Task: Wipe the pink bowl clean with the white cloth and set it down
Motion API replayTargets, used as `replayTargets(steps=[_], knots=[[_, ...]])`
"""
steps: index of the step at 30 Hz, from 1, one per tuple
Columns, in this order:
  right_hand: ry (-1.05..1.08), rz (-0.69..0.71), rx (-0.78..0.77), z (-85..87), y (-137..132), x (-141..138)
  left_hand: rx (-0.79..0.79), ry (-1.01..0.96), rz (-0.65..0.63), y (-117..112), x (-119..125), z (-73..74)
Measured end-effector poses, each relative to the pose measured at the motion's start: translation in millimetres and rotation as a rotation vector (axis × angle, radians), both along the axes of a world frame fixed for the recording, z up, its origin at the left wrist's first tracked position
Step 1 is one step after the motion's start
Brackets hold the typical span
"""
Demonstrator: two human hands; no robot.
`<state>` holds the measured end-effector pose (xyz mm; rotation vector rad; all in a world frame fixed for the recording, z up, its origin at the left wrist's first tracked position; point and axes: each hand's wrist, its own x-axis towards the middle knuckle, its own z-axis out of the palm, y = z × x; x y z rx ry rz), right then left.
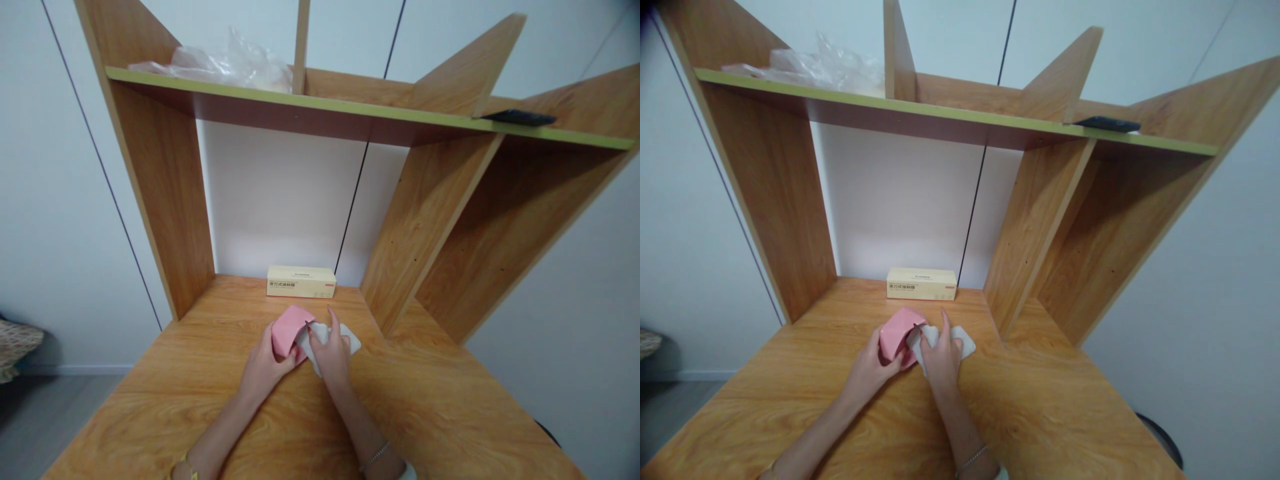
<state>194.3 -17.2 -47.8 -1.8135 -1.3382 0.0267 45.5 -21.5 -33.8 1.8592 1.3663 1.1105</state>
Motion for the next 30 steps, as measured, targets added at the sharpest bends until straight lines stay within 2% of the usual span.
replayTargets(steps=[2,6,11,15,18,22,25,30], knots=[[-0.092,-0.015,0.021,5.5,-3.1,1.9,-0.029,0.073,0.008,-0.5,-1.6,2.8],[-0.141,0.063,0.043,11.0,-6.4,4.7,-0.079,0.137,0.026,-4.2,-1.0,6.8],[-0.036,0.173,-0.049,3.8,-4.2,7.5,-0.036,0.14,-0.016,-6.5,-2.9,10.3],[0.117,0.242,0.004,-3.0,-3.4,4.1,-0.025,-0.007,-0.022,0.5,-4.0,3.7],[0.251,0.217,0.061,-4.3,-3.6,-1.5,-0.013,-0.196,-0.068,5.8,0.5,-5.1],[0.321,0.211,0.11,-5.1,-2.4,-4.5,-0.045,-0.269,-0.116,7.1,7.5,-13.1],[0.256,0.214,0.039,-5.5,-1.5,-3.0,-0.022,-0.233,-0.061,7.1,6.6,-13.7],[0.04,0.081,-0.041,0.4,-2.9,2.1,0.011,-0.058,0.011,6.0,0.7,-7.3]])
